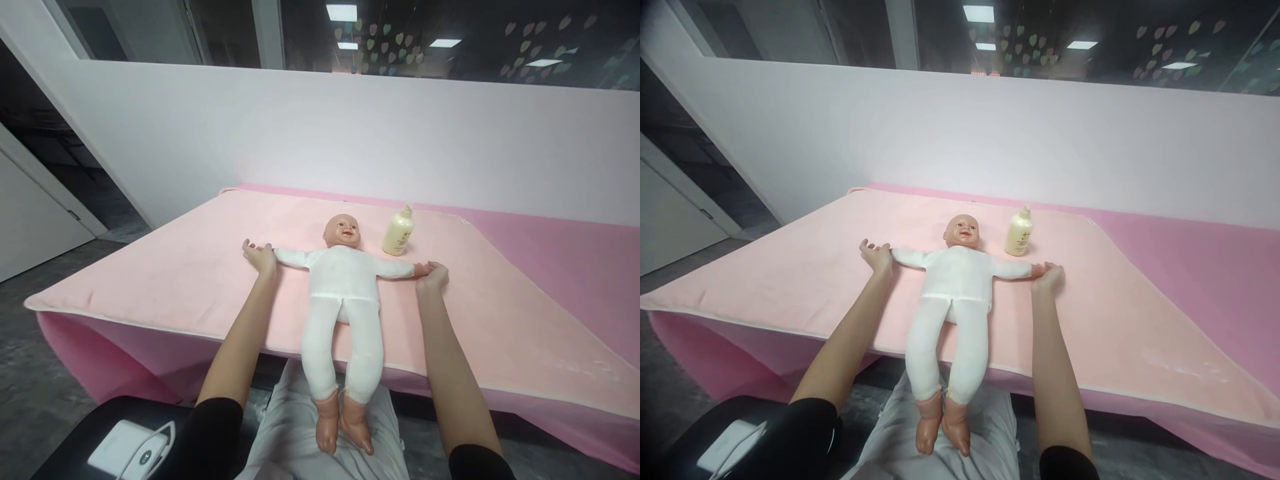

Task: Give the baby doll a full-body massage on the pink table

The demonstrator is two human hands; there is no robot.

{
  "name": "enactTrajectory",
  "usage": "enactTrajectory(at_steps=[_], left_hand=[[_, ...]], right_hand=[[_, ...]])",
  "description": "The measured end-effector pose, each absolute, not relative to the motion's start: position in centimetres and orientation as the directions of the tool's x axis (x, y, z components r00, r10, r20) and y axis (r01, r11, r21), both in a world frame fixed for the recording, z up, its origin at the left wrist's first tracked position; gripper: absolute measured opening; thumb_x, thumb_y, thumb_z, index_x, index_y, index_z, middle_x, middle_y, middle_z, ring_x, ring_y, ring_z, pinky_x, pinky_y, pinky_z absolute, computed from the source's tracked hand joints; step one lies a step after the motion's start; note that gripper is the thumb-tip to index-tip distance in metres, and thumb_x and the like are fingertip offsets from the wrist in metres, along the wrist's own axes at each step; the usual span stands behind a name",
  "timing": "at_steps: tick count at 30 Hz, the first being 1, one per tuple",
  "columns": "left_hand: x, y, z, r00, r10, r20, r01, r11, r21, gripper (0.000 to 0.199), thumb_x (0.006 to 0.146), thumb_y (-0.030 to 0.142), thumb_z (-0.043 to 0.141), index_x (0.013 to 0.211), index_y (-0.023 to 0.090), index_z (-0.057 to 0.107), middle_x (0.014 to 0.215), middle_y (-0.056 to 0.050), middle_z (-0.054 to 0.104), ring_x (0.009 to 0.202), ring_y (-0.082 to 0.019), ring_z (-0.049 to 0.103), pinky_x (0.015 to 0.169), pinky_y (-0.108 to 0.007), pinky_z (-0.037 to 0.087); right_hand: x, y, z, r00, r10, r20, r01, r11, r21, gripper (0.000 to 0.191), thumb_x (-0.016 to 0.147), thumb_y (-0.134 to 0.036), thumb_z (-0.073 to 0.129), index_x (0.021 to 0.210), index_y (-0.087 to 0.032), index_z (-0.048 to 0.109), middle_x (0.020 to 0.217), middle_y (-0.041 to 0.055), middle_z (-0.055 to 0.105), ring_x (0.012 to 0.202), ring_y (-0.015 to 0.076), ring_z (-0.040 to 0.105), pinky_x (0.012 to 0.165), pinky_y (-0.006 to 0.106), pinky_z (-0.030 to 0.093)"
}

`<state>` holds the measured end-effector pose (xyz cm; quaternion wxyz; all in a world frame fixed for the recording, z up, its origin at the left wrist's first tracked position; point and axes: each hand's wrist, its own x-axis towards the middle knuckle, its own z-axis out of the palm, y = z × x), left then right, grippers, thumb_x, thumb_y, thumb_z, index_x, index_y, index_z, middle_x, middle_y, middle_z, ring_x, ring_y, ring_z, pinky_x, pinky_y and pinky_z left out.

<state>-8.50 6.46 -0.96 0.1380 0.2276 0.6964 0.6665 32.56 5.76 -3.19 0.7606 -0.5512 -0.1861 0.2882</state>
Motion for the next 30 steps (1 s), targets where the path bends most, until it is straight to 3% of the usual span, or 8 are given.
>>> enactTrajectory(at_steps=[2, 4, 7, 10, 14, 17, 23, 30], left_hand=[[-7.9, 5.5, -0.4, -0.831, 0.465, 0.306, 0.385, 0.083, 0.919, 0.05, 0.074, 0.012, 0.058, 0.122, 0.021, 0.048, 0.129, -0.014, 0.047, 0.123, -0.027, 0.046, 0.105, -0.044, 0.034], [-6.7, 4.4, 0.1, -0.692, 0.508, 0.513, 0.611, 0.032, 0.791, 0.038, 0.077, 0.015, 0.057, 0.114, 0.022, 0.055, 0.125, -0.011, 0.053, 0.123, -0.028, 0.046, 0.106, -0.045, 0.031], [-4.3, 3.1, 0.1, -0.288, 0.717, 0.635, 0.774, -0.216, 0.596, 0.029, 0.086, 0.024, 0.048, 0.114, 0.021, 0.058, 0.095, -0.005, 0.066, 0.091, -0.021, 0.062, 0.088, -0.035, 0.042], [-2.6, 2.5, -0.5, 0.1, 0.849, 0.519, 0.85, -0.344, 0.4, 0.028, 0.09, 0.033, 0.043, 0.105, 0.02, 0.064, 0.07, -0.003, 0.066, 0.068, -0.019, 0.062, 0.068, -0.03, 0.041], [-2.0, 2.4, -0.7, 0.172, 0.886, 0.43, 0.928, -0.293, 0.232, 0.035, 0.093, 0.036, 0.039, 0.105, 0.02, 0.067, 0.071, -0.006, 0.069, 0.069, -0.022, 0.064, 0.064, -0.03, 0.037], [-2.0, 2.2, -0.4, 0.134, 0.892, 0.432, 0.945, -0.246, 0.216, 0.037, 0.094, 0.036, 0.037, 0.109, 0.02, 0.067, 0.076, -0.008, 0.071, 0.074, -0.023, 0.065, 0.065, -0.03, 0.038], [-1.7, 2.1, -0.5, 0.106, 0.868, 0.486, 0.89, -0.3, 0.342, 0.031, 0.093, 0.026, 0.038, 0.102, 0.019, 0.066, 0.099, -0.009, 0.071, 0.089, -0.023, 0.065, 0.072, -0.03, 0.043], [-2.0, 2.9, -1.1, 0.089, 0.875, 0.475, 0.835, -0.326, 0.444, 0.034, 0.09, 0.019, 0.037, 0.111, 0.017, 0.063, 0.105, -0.01, 0.065, 0.097, -0.023, 0.061, 0.082, -0.034, 0.048]], right_hand=[[32.3, 5.0, -1.7, 0.857, 0.498, -0.134, -0.274, 0.219, -0.937, 0.023, 0.065, -0.015, 0.048, 0.087, -0.02, 0.05, 0.086, 0.0008, 0.052, 0.079, 0.0149, 0.059, 0.074, 0.033, 0.055], [31.5, 4.2, -0.1, 0.914, 0.404, -0.044, -0.168, 0.277, -0.946, 0.031, 0.065, -0.012, 0.049, 0.095, -0.02, 0.053, 0.095, 0.0024, 0.057, 0.092, 0.015, 0.06, 0.081, 0.03, 0.052], [29.2, 3.2, 1.6, 0.872, 0.455, 0.182, 0.023, 0.334, -0.942, 0.022, 0.072, -0.018, 0.047, 0.093, -0.018, 0.056, 0.083, 0.0016, 0.06, 0.081, 0.0143, 0.062, 0.075, 0.027, 0.051], [26.2, 1.9, 1.9, 0.561, 0.742, 0.368, 0.248, 0.274, -0.929, 0.023, 0.084, -0.032, 0.041, 0.089, -0.018, 0.058, 0.059, -0.0015, 0.055, 0.052, 0.0142, 0.054, 0.056, 0.026, 0.044], [22.9, 0.4, 0.9, -0.01, 0.908, 0.42, 0.732, 0.293, -0.615, 0.028, 0.086, -0.042, 0.047, 0.085, -0.019, 0.063, 0.059, 0.0016, 0.058, 0.058, 0.0171, 0.055, 0.059, 0.026, 0.036], [22.0, 0.1, 0.2, -0.058, 0.921, 0.386, 0.833, 0.258, -0.489, 0.027, 0.088, -0.041, 0.046, 0.092, -0.02, 0.063, 0.062, 0.0021, 0.06, 0.063, 0.0189, 0.056, 0.061, 0.027, 0.032], [22.2, 0.9, -0.3, 0.039, 0.916, 0.399, 0.765, 0.229, -0.602, 0.027, 0.084, -0.036, 0.047, 0.092, -0.018, 0.064, 0.064, 0.001, 0.057, 0.066, 0.0181, 0.055, 0.066, 0.028, 0.036], [22.0, 1.7, -1.2, 0.123, 0.905, 0.408, 0.653, 0.236, -0.72, 0.033, 0.077, -0.037, 0.048, 0.095, -0.015, 0.065, 0.078, 0.006, 0.061, 0.076, 0.0209, 0.056, 0.075, 0.032, 0.042]])
